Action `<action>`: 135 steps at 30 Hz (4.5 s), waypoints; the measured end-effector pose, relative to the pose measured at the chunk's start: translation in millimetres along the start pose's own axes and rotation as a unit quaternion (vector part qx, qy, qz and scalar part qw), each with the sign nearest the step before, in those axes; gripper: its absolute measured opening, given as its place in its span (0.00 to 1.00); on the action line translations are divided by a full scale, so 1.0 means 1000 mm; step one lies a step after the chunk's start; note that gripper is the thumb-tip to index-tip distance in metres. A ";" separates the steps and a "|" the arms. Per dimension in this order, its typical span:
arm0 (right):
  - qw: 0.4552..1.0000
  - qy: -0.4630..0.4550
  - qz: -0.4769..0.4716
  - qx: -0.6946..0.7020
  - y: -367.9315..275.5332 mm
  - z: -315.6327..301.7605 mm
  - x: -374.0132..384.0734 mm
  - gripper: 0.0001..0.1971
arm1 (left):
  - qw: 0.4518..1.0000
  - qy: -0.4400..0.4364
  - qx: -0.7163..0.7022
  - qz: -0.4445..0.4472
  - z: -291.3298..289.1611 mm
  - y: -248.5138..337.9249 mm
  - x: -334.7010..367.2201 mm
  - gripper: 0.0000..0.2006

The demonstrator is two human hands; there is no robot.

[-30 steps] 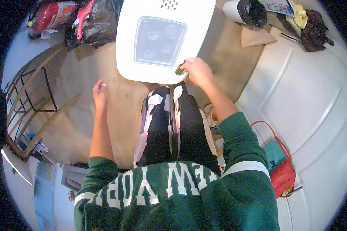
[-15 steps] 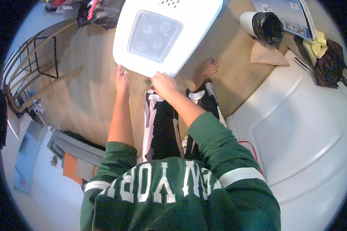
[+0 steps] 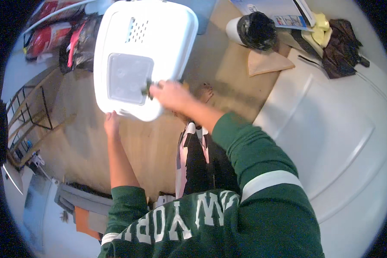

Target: The person wipes the exterior and interior of a white plastic pet litter box cover using a green and yellow sponge, then rinses the sponge and a pink scoop in a bathroom sink, and finally wipes the bathroom floor and mirror with a white paper towel.

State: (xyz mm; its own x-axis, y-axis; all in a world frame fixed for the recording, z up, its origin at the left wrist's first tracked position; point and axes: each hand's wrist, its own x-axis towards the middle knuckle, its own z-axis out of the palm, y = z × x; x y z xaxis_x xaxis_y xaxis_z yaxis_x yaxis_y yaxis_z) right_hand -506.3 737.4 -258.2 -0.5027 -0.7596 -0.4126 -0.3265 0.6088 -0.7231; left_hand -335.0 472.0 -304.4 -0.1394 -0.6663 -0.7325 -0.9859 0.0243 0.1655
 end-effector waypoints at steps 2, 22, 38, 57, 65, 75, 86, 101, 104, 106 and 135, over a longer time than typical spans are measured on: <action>0.988 0.142 0.056 0.027 0.047 -0.040 0.015 0.11 | 1.000 -0.007 0.025 -0.014 0.000 -0.002 0.005 0.30; 0.894 0.095 0.422 0.122 0.163 -0.092 -0.004 0.11 | 0.903 0.224 0.212 0.300 0.035 0.199 -0.023 0.31; 0.977 0.101 0.185 0.026 0.241 -0.164 0.183 0.18 | 0.892 0.153 0.166 0.392 0.099 0.379 0.033 0.31; 0.981 -0.083 0.051 -0.171 0.266 -0.132 0.264 0.16 | 0.902 0.192 0.170 0.348 0.118 0.386 0.040 0.27; 0.948 -0.166 0.140 -0.233 0.310 -0.196 0.238 0.18 | 0.901 0.184 0.176 0.351 0.119 0.388 0.044 0.28; 0.985 -0.054 0.062 -0.154 0.284 -0.127 0.240 0.23 | 0.896 0.188 0.169 0.366 0.121 0.389 0.043 0.28; 0.956 -0.147 0.101 -0.232 0.304 -0.156 0.240 0.12 | 0.896 0.190 0.173 0.361 0.120 0.389 0.042 0.28; 0.906 -0.406 -0.058 -0.103 0.298 -0.139 0.299 0.14 | 0.896 0.195 0.160 0.365 0.121 0.385 0.045 0.27; 0.943 -0.296 -0.149 -0.002 0.283 -0.150 0.320 0.16 | 0.890 0.214 0.162 0.369 0.123 0.381 0.046 0.27; 0.967 -0.114 -0.210 0.090 0.271 -0.148 0.330 0.18 | 0.894 0.211 0.159 0.363 0.123 0.382 0.044 0.26; 0.987 -0.127 0.085 -0.044 0.329 -0.145 0.210 0.19 | 0.890 0.209 0.169 0.367 0.126 0.385 0.045 0.26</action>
State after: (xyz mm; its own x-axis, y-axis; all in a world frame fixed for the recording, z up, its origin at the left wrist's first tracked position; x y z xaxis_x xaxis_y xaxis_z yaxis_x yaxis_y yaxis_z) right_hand -835.6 811.4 -502.5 -0.3430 -0.6705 -0.6579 -0.3278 0.7418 -0.5851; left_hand -732.1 545.4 -357.3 -0.7815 -0.5951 -0.1875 -0.6239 0.7442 0.2385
